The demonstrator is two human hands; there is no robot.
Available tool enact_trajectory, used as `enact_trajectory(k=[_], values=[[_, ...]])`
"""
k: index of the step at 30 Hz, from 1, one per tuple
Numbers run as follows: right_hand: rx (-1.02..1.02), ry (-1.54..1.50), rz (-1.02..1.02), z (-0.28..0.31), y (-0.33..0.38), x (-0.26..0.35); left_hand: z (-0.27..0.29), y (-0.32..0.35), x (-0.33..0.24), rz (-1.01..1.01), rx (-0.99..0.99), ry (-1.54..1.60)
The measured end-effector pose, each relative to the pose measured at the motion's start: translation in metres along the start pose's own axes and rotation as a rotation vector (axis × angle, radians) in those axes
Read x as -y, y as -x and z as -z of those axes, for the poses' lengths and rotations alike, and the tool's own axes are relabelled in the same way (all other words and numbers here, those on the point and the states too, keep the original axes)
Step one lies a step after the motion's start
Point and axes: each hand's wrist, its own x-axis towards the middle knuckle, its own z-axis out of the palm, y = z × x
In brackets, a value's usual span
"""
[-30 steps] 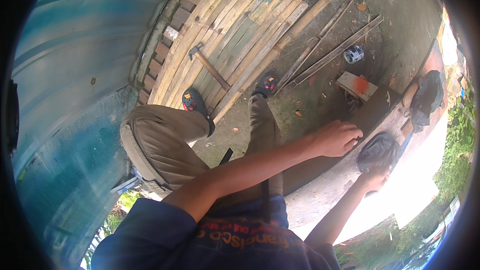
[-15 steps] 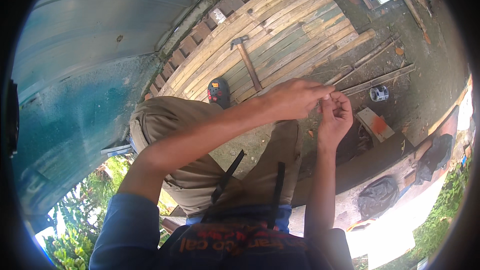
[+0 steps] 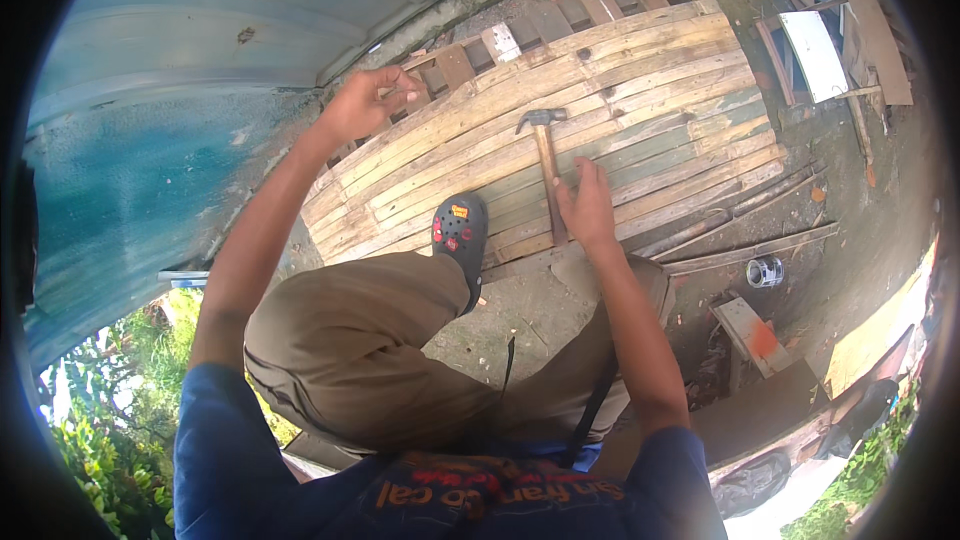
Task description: The person repeatedly hammers nails into a wooden pallet using a hammer. They retrieve nails from a black plastic bag and drive them into the pallet slats. The person works continuously on the same pallet throughout the clip.
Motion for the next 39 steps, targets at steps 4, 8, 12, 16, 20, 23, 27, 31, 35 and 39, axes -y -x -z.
enact_trajectory(k=[4,8,12,16,20,23,27,31,35,39], values=[[-0.104,0.299,0.082,-0.042,-0.005,-0.015,-0.088,0.008,0.109,0.120,-0.502,0.241],[-0.142,0.495,0.043,-0.060,-0.009,-0.007,-0.157,0.007,0.177,0.243,-0.807,0.338],[-0.126,0.394,-0.009,-0.067,-0.013,0.009,-0.157,-0.016,0.206,0.205,-0.922,0.169],[-0.159,0.152,-0.176,-0.074,-0.009,0.024,-0.155,-0.036,0.200,0.192,-0.849,-0.057],[-0.101,0.099,-0.170,-0.099,-0.011,0.038,-0.154,-0.043,0.199,0.179,-0.827,-0.155],[-0.039,-0.034,-0.080,-0.126,-0.004,0.058,-0.154,-0.044,0.201,0.231,-0.822,-0.131],[0.155,-0.078,-0.145,-0.157,-0.025,0.090,-0.152,-0.045,0.200,0.293,-0.790,-0.096],[0.163,-0.189,-0.061,-0.181,-0.065,0.108,-0.150,-0.039,0.196,0.151,-0.966,0.025],[0.099,-0.244,0.008,-0.181,-0.081,0.102,-0.147,-0.028,0.195,0.060,-1.027,0.354],[0.047,-0.257,-0.048,-0.164,-0.073,0.081,-0.153,-0.018,0.188,0.087,-0.939,0.554]])
